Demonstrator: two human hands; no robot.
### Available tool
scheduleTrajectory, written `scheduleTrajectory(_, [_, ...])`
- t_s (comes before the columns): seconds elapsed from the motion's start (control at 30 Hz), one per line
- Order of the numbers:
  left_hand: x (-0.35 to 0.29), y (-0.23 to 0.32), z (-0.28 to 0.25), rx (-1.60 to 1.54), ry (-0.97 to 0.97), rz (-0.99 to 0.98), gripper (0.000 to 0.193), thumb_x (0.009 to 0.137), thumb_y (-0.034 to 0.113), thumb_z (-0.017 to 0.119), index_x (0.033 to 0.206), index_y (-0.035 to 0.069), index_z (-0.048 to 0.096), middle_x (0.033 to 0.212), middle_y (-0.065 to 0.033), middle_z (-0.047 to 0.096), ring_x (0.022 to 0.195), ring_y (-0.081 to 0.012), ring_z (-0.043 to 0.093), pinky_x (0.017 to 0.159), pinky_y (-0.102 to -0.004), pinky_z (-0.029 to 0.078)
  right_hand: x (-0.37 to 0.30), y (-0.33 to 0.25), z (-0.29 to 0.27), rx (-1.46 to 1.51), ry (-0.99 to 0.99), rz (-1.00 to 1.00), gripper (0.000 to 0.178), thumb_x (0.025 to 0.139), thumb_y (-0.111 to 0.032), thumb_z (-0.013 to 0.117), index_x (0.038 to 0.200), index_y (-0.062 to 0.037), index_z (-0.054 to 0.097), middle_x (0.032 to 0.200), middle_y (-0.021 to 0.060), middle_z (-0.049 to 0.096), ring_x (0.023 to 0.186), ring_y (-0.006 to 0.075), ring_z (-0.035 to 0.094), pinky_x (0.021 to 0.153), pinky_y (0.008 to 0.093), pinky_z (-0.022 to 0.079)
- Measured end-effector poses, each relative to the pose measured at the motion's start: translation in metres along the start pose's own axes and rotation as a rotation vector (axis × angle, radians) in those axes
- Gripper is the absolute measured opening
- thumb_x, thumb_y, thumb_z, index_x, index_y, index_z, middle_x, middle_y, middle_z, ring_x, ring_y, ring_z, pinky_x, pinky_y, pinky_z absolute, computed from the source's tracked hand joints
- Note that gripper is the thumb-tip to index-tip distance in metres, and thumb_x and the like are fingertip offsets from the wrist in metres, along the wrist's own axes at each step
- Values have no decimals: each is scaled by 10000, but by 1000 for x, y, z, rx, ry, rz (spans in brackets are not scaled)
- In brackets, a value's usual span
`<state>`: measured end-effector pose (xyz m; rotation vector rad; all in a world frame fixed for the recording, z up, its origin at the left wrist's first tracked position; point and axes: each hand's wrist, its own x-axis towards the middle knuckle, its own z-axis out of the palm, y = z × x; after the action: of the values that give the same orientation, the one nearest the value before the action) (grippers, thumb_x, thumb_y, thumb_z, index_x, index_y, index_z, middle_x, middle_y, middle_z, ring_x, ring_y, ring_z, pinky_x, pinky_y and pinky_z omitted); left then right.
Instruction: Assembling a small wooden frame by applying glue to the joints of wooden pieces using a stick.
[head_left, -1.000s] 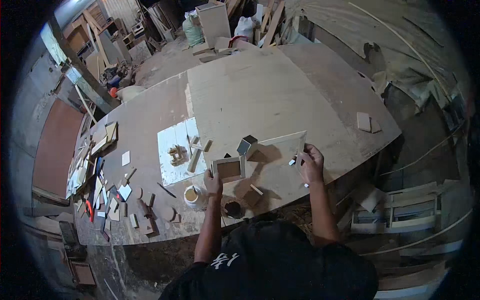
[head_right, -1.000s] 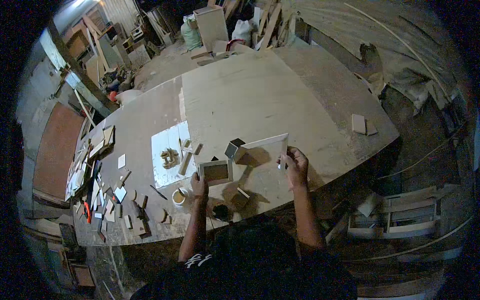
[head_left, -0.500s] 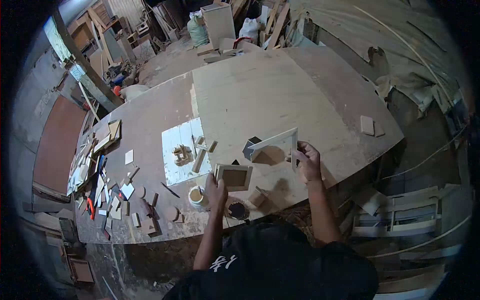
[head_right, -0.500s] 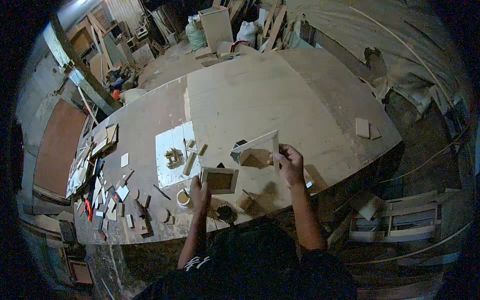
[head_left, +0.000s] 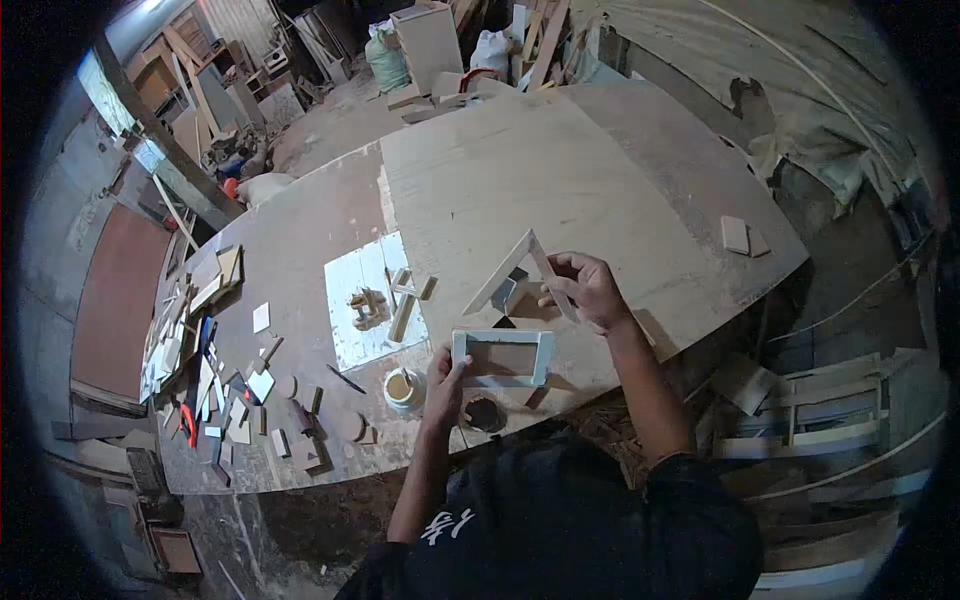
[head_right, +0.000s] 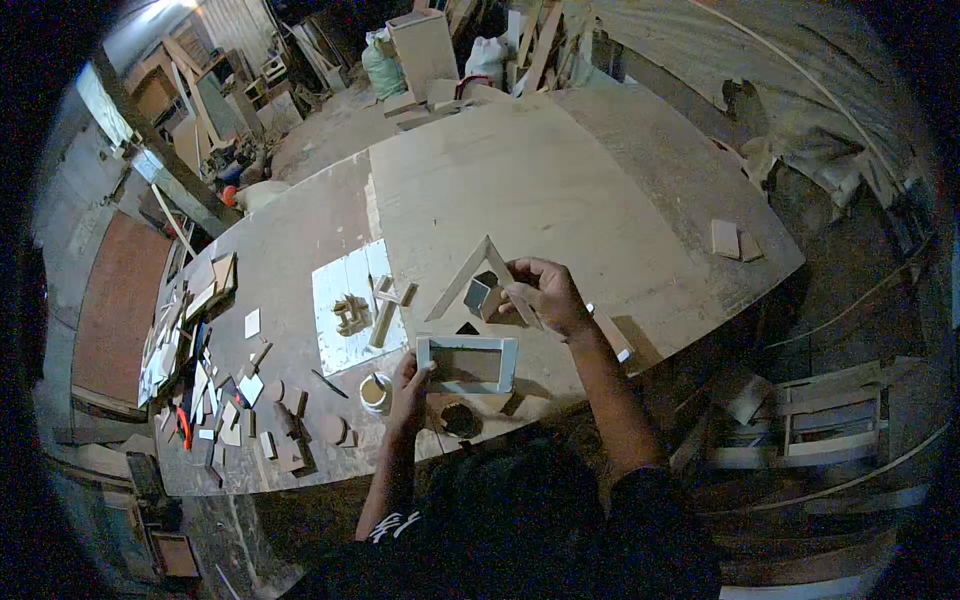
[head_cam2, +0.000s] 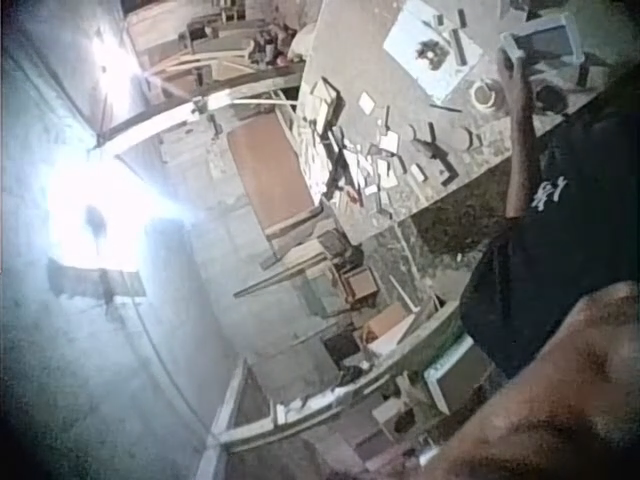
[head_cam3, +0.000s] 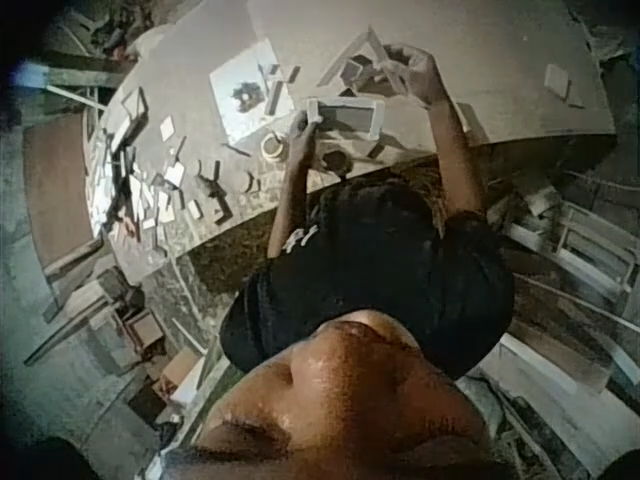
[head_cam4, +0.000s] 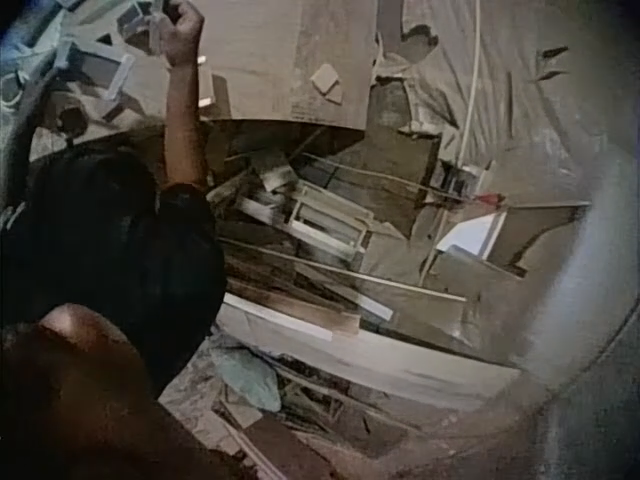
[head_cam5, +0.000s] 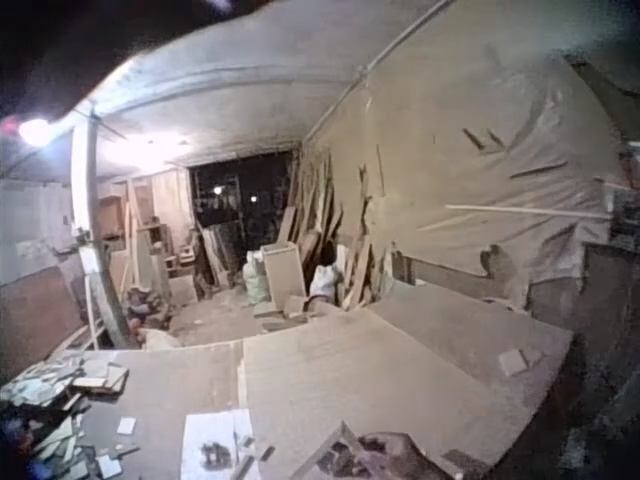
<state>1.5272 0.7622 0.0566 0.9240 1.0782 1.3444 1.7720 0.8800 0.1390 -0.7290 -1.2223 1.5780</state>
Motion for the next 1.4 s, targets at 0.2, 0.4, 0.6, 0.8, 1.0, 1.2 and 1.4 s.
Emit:
scheduleTrajectory(0.2, [-4, 1, 3, -14, -25, -24, 233, 879, 133, 568, 1075, 11, 530, 971, -42, 597, 880, -134, 565, 800, -287, 452, -8, 1, 7, 6, -13, 88, 275, 827, -25, 583, 1074, 83, 535, 907, 128, 611, 738, 172, 635, 656, 307, 568])
scheduleTrajectory(0.4, [-9, 7, 12, -71, -62, -55, 255, 895, 175, 548, 1090, 11, 528, 980, -43, 598, 904, -136, 561, 817, -302, 449, -15, 4, 6, 16, -40, 70, 279, 830, -28, 579, 1083, 77, 529, 901, 122, 609, 712, 173, 631, 664, 311, 570])
scheduleTrajectory(0.6, [-8, 5, 14, 31, -72, -27, 281, 924, 233, 521, 1111, 22, 521, 983, -37, 597, 903, -133, 557, 807, -299, 453, -21, 13, -1, 46, 4, 88, 259, 833, -30, 576, 1068, 67, 532, 895, 120, 603, 746, 171, 624, 678, 326, 575])
scheduleTrajectory(0.8, [-8, 2, 17, 15, -64, -76, 186, 934, 230, 511, 990, 53, 517, 901, 10, 546, 848, -76, 471, 790, -243, 376, -25, 12, -3, 58, -26, 53, 266, 835, -53, 581, 1068, 65, 528, 880, 111, 605, 759, 173, 622, 683, 340, 570])
scheduleTrajectory(1.0, [-8, 4, 18, 26, -92, 21, 194, 939, 235, 502, 1013, 55, 506, 906, 15, 529, 832, -74, 455, 760, -244, 372, -26, 10, 1, 47, -15, 26, 279, 837, -69, 586, 1071, 70, 521, 868, 114, 605, 744, 174, 623, 679, 343, 568])
scheduleTrajectory(1.2, [-12, 7, 18, 34, -75, -9, 203, 947, 234, 485, 1038, 52, 499, 939, -8, 547, 879, -84, 481, 791, -242, 388, -25, 10, 7, 37, -15, 42, 291, 836, -70, 587, 1080, 72, 515, 863, 116, 602, 737, 173, 623, 681, 342, 570])
scheduleTrajectory(1.4, [-14, 11, 18, 39, -64, -45, 212, 951, 231, 479, 1052, 45, 497, 965, -24, 561, 908, -94, 497, 820, -264, 399, -22, 15, 13, 110, -56, 63, 259, 829, -49, 584, 1059, 57, 531, 896, 120, 599, 764, 173, 622, 688, 340, 571])
